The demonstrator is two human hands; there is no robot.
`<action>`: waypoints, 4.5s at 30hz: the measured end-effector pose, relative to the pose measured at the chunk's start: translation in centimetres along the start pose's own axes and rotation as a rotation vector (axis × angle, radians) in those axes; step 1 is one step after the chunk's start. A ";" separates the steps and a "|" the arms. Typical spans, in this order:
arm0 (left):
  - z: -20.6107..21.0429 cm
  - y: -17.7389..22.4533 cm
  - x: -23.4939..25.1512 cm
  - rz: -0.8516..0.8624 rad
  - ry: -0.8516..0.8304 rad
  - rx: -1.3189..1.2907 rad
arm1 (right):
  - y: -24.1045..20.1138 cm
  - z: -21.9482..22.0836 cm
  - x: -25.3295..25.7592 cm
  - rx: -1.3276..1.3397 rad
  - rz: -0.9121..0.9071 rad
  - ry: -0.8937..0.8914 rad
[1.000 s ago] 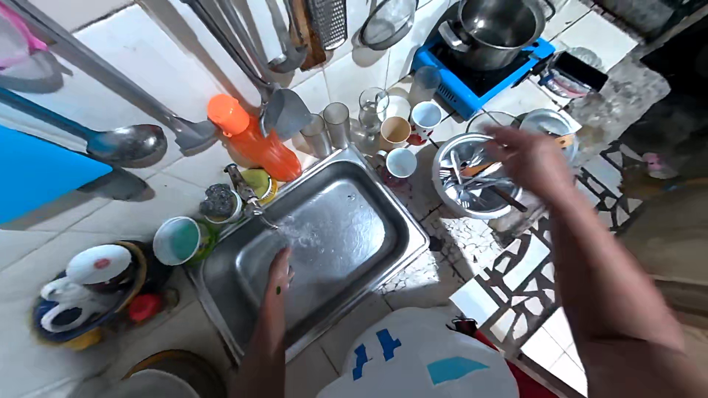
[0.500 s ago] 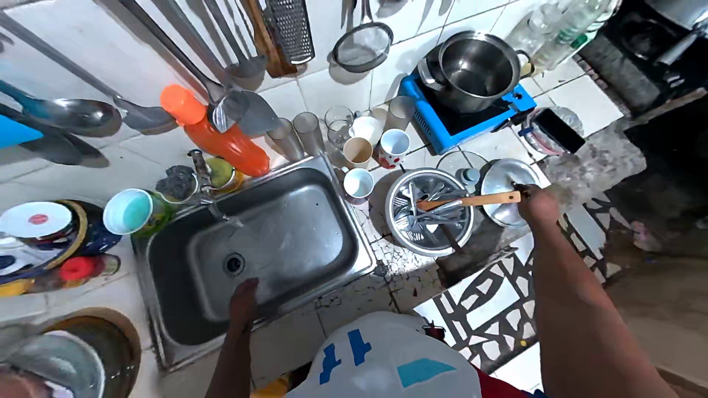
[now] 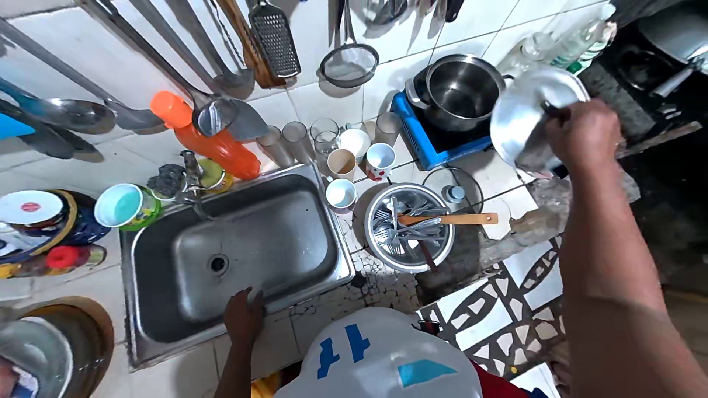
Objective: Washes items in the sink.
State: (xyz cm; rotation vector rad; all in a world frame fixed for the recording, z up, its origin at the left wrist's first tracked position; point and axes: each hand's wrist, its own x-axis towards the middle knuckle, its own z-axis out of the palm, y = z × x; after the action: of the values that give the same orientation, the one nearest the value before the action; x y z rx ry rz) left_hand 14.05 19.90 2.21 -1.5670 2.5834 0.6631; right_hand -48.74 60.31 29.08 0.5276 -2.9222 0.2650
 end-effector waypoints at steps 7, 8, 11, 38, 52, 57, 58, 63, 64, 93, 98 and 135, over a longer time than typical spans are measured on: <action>-1.0 1.4 -0.3 -0.126 -0.091 0.028 | -10.4 2.7 12.0 -0.102 -0.118 -0.196; -0.9 1.4 -0.4 -0.118 -0.084 0.039 | -11.0 3.2 12.7 -0.109 -0.102 -0.214; -0.5 1.6 -0.6 -0.118 -0.068 0.090 | -11.8 4.5 13.6 -0.131 -0.070 -0.235; 0.2 8.0 2.2 0.235 0.010 -0.180 | 2.1 17.9 -6.0 0.225 -0.324 -0.639; 1.6 0.8 -2.6 0.075 0.254 -0.069 | -3.3 1.1 6.7 0.379 -0.053 -0.060; 1.6 0.8 -2.5 0.035 0.227 -0.050 | -8.8 4.3 13.9 0.292 0.028 -0.083; 1.6 0.9 -2.6 0.032 0.221 -0.049 | -9.7 4.7 14.7 0.280 0.044 -0.094; 1.5 1.2 -2.8 0.018 0.219 -0.020 | -11.6 6.3 16.9 0.230 0.095 -0.119; 1.7 1.2 -2.7 0.023 0.231 -0.011 | -11.7 6.2 17.1 0.193 0.090 -0.132; -2.8 4.9 10.8 -0.296 0.003 -0.766 | -30.9 12.3 -13.9 -0.146 -0.983 -0.638; -5.4 5.9 16.8 -0.571 0.074 -1.293 | -35.2 12.6 -15.9 -0.226 -0.632 -0.849; -5.4 -3.0 26.1 -0.558 -0.706 -1.487 | -61.8 32.9 -25.7 -0.107 -1.227 -0.802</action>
State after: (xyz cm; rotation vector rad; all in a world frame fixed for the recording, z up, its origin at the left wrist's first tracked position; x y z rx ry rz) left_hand 4.87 -5.12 -0.64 -1.5144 0.8415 2.6298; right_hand -6.94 5.17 1.23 2.6380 -2.4650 -0.3408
